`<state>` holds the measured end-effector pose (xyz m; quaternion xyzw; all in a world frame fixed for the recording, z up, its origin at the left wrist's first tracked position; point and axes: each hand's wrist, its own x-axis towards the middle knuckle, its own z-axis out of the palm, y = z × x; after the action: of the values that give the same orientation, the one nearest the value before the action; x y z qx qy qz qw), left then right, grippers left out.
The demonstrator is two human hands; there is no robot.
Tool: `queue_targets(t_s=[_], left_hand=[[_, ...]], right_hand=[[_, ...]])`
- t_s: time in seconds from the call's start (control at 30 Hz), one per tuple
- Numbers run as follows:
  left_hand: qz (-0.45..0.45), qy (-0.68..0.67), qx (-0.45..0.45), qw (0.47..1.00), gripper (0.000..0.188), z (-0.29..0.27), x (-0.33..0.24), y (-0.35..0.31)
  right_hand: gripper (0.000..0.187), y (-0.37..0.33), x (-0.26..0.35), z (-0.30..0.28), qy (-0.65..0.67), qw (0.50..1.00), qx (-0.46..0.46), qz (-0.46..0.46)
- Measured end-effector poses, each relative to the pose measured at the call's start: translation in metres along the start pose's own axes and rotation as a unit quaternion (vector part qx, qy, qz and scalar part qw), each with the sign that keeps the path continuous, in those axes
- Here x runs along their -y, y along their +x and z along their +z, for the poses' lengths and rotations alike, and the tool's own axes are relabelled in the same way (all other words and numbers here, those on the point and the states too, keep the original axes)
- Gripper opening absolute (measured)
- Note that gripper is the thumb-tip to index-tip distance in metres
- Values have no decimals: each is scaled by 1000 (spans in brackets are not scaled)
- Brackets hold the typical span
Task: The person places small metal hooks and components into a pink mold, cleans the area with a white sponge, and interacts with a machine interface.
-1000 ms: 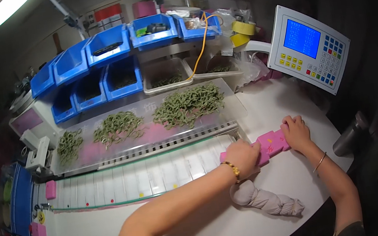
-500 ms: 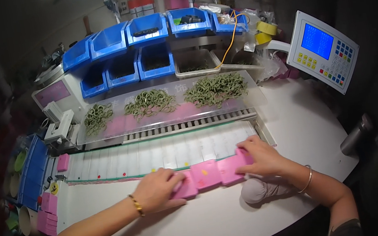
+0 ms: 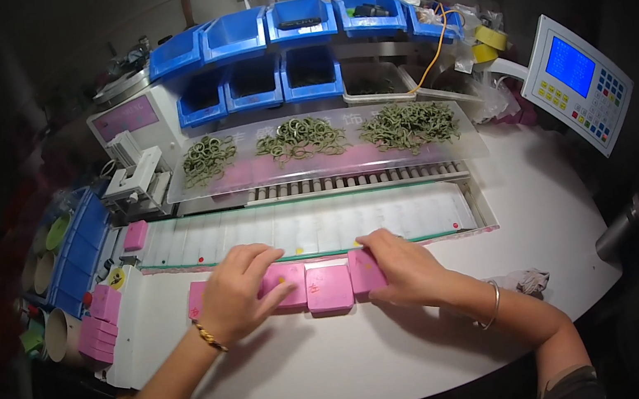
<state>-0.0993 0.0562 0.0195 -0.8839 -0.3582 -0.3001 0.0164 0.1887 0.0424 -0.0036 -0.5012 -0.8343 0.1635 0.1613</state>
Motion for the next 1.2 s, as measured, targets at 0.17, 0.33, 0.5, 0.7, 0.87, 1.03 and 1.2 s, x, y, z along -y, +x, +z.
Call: queue_targets(t_s=[0.17, 0.33, 0.5, 0.7, 0.87, 1.03, 1.2], left_hand=[[-258, -512, 23, 819, 34, 43, -34, 12], [-256, -796, 181, 518, 68, 62, -52, 28], [-203, -730, 114, 643, 76, 74, -63, 34], [-192, -622, 88, 754, 96, 80, -69, 28], [-146, -615, 130, 764, 86, 74, -53, 25], [-192, -664, 80, 719, 83, 85, -62, 21], [-221, -639, -72, 733, 66, 91, -83, 22]], right_hand=[[69, -12, 22, -23, 101, 984, -131, -72], [75, -25, 34, -27, 181, 954, -193, -144], [76, -27, 16, -10, 396, 904, -146, -70], [58, -30, 22, -1, 245, 942, -202, -107], [49, -28, 23, 2, 128, 946, -254, -155], [29, -25, 27, 5, 105, 940, -300, -127], [33, -29, 15, 14, 400, 864, -307, 20]])
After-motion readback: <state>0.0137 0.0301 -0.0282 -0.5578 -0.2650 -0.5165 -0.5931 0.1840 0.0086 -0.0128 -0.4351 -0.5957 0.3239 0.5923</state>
